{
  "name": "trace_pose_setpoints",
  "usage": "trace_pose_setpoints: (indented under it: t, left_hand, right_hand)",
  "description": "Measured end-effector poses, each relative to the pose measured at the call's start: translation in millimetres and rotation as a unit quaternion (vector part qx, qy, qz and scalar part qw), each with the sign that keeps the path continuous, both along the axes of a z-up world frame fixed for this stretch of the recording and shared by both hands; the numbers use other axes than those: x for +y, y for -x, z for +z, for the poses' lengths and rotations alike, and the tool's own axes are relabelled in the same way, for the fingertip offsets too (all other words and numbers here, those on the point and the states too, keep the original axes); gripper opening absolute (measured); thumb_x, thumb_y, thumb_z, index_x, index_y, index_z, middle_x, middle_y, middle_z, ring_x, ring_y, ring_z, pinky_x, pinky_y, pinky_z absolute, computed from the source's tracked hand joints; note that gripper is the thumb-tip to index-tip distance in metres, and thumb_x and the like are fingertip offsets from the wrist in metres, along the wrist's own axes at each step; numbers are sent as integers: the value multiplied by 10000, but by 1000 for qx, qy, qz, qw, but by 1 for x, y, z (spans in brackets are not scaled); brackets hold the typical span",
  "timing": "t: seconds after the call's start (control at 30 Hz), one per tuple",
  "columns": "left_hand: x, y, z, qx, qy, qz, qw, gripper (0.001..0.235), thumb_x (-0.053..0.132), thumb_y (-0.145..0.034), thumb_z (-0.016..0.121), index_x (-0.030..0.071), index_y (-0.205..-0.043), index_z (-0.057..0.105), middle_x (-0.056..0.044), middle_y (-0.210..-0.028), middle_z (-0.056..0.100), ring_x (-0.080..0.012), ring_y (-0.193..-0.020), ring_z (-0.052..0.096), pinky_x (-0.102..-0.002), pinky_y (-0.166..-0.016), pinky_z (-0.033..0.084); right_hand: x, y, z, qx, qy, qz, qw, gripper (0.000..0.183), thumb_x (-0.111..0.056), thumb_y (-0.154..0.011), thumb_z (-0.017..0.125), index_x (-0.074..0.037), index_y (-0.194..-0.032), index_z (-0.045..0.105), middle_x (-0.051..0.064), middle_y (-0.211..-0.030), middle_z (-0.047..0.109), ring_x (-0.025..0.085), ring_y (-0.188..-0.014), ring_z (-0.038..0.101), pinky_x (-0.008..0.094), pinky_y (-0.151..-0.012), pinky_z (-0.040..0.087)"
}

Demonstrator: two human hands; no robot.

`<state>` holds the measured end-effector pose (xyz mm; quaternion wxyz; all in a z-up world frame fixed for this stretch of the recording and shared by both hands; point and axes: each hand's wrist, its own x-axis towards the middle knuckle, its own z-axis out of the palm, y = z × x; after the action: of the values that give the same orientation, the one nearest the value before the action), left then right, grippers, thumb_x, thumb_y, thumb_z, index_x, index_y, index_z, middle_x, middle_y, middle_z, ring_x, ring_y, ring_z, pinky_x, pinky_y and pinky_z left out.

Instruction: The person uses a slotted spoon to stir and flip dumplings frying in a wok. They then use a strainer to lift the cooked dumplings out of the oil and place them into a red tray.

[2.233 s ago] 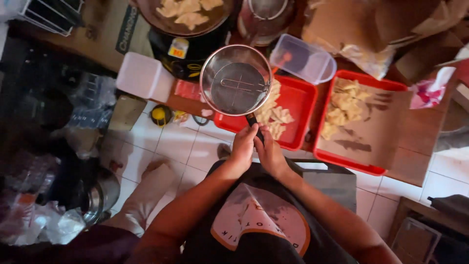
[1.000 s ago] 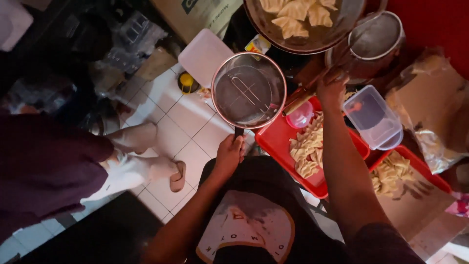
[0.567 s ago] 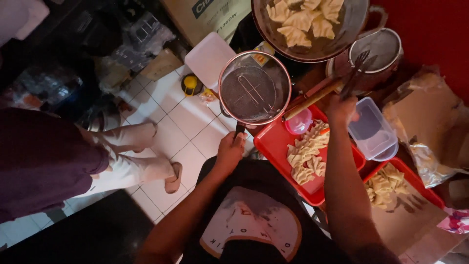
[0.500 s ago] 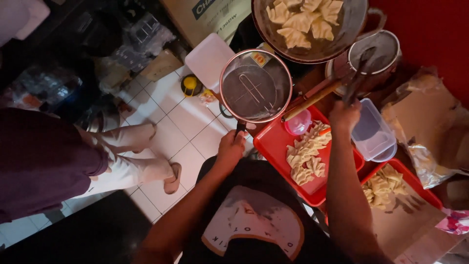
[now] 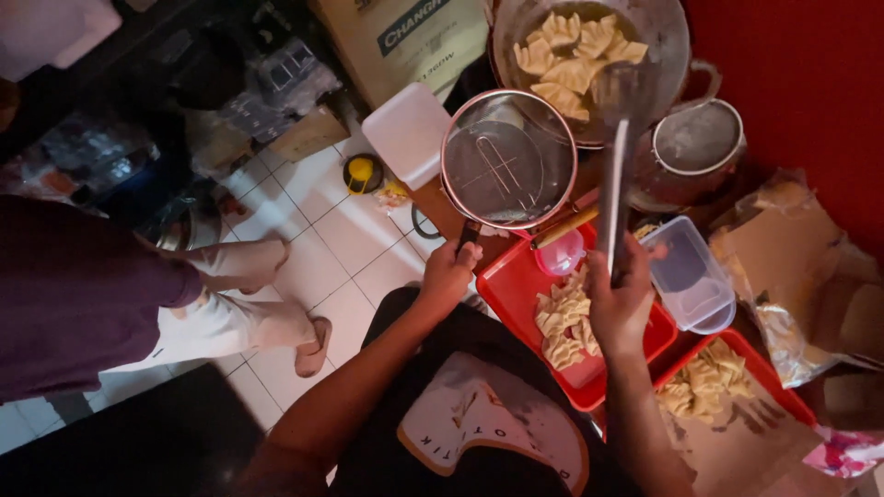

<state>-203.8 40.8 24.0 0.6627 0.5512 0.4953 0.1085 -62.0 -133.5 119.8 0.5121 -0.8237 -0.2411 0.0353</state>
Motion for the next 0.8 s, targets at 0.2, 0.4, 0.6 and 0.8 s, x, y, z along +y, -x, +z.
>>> trace_pose_setpoints:
  t: [0.2, 0.4, 0.6, 0.8]
  left_hand:
    - [18, 6, 19, -2, 23, 5, 1000, 299, 286, -941, 528, 53, -933, 715, -83, -632, 586, -166, -521, 563, -300, -442, 487]
    - [58, 13, 21, -26, 32, -9, 999, 293, 241, -960, 497, 15, -967, 684, -56, -601, 536, -138, -436, 509, -276, -379, 446]
    - [117, 13, 30, -8, 45, -79, 996, 307, 269, -967, 485, 41, -1011, 686, -55, -688, 573, -128, -478, 491, -280, -411, 407]
    - [178, 8, 24, 36, -6, -190, 981, 322, 301, -954, 463, 84, -970, 700, -12, -679, 597, -137, -527, 536, -309, -475, 409]
  right_hand:
    - [17, -5, 28, 70, -34, 79, 994, 395, -61, -991, 591, 36, -1360, 488, 198, -828, 674, 216, -541, 606, 292, -478, 471]
    - [31, -20, 22, 165, -74, 98, 979, 381, -55, -1001, 545, 39, -1361, 466, 174, -859, 668, 171, -486, 582, 232, -418, 445]
    - [80, -22, 81, 136, 91, 46, 985, 385, -94, -1008, 557, 33, -1369, 515, 154, -908, 692, 190, -567, 600, 296, -487, 483]
    - [104, -61, 83, 115, 351, -33, 929, 441, -310, -987, 611, -27, -1325, 603, 175, -928, 717, 269, -692, 670, 408, -681, 492]
